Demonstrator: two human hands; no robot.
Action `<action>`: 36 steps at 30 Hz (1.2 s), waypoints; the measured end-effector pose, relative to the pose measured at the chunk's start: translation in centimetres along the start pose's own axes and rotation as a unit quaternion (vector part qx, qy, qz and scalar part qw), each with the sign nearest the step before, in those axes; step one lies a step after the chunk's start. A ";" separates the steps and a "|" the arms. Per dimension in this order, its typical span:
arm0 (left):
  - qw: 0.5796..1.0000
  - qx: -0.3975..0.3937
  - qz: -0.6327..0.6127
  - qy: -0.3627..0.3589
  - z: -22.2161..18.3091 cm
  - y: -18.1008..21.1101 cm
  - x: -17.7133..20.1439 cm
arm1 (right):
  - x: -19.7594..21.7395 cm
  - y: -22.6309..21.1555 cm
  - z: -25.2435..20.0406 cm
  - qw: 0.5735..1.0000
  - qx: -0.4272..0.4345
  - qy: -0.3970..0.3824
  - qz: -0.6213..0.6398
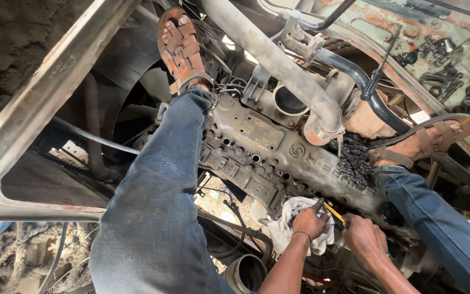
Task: Inspecting and repairing vehicle engine components using hand tools.
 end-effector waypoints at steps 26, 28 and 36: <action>0.995 -0.057 0.013 0.085 -0.8 -0.8 -0.4 | 2.1 -2.3 -2.4 0.996 0.069 -0.027 -0.058; 0.996 -0.063 0.014 0.067 -1.5 0.5 0.3 | 1.6 -1.9 -2.2 0.996 0.066 -0.009 -0.056; 0.994 -0.079 0.075 -0.012 0.7 -0.5 -1.8 | -0.4 -0.5 -0.4 0.996 0.063 0.045 -0.031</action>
Point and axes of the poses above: each hand's wrist, its own z-axis towards the middle knuckle, its own x-axis out of the back of the hand, y = z × x, the point moved 9 cm from there along z, towards the middle knuckle, and after that the axes turned 4 degrees about -x, right-handed, at the moved point
